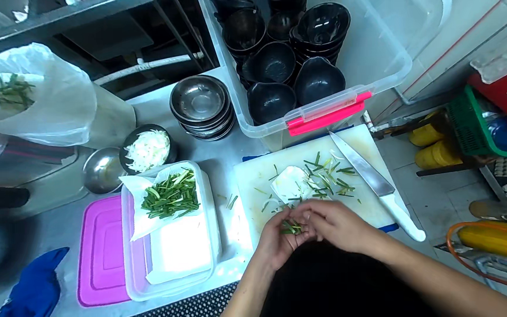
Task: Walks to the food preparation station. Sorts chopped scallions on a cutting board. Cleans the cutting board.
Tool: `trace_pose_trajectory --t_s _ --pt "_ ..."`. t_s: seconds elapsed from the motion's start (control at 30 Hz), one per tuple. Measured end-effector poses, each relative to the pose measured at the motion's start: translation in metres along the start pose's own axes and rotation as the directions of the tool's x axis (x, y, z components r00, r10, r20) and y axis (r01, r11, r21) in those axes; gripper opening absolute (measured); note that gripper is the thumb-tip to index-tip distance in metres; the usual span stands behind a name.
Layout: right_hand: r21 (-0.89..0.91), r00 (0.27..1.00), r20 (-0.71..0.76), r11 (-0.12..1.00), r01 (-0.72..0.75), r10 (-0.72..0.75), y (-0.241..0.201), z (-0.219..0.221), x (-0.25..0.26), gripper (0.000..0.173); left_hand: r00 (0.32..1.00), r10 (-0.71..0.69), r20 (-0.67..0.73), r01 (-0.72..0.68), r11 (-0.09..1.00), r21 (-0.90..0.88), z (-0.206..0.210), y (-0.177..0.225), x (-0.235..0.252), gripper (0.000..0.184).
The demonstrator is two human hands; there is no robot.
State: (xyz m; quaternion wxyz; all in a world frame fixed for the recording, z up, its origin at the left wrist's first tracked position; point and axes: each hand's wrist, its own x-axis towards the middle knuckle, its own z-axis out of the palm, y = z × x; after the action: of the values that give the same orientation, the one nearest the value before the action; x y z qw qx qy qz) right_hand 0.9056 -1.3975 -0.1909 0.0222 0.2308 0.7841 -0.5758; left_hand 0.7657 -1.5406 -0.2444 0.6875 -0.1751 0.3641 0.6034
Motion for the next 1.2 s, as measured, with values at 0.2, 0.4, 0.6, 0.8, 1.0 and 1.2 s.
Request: trace_pose_trajectory --t_s 0.2,0.4,0.6,0.8,1.0,1.2 --pt "-0.467 0.944 -0.234 0.824 -0.32 0.234 0.055 -0.016 0.044 0.022 1.0 -0.005 -0.011 0.005 1.0 0.02 -0.005 0.001 0.006 0.035" --pt "-0.494 0.916 -0.215 0.771 -0.402 0.34 0.059 -0.012 0.052 0.02 0.997 0.038 -0.061 -0.035 0.998 0.047 -0.006 0.004 0.004 0.034" --pt "-0.17 0.895 -0.288 0.902 -0.397 0.34 0.056 -0.016 0.027 0.012 0.994 0.053 -0.098 -0.05 0.998 0.037 -0.011 0.003 0.001 0.032" --pt "-0.077 0.908 -0.302 0.942 -0.327 0.29 0.051 -0.012 0.013 0.013 0.996 0.067 -0.058 -0.063 0.995 0.073 -0.008 0.001 0.005 0.033" --pt "-0.018 0.974 0.047 0.976 -0.219 0.22 0.022 0.008 0.001 0.025 0.993 0.084 -0.077 -0.078 0.993 0.087 0.003 0.0 0.005 0.036" --pt "-0.112 0.961 -0.156 0.962 -0.248 0.23 0.04 0.002 0.025 0.018 0.996 0.047 -0.077 -0.039 0.994 0.105 -0.004 0.001 0.004 0.039"
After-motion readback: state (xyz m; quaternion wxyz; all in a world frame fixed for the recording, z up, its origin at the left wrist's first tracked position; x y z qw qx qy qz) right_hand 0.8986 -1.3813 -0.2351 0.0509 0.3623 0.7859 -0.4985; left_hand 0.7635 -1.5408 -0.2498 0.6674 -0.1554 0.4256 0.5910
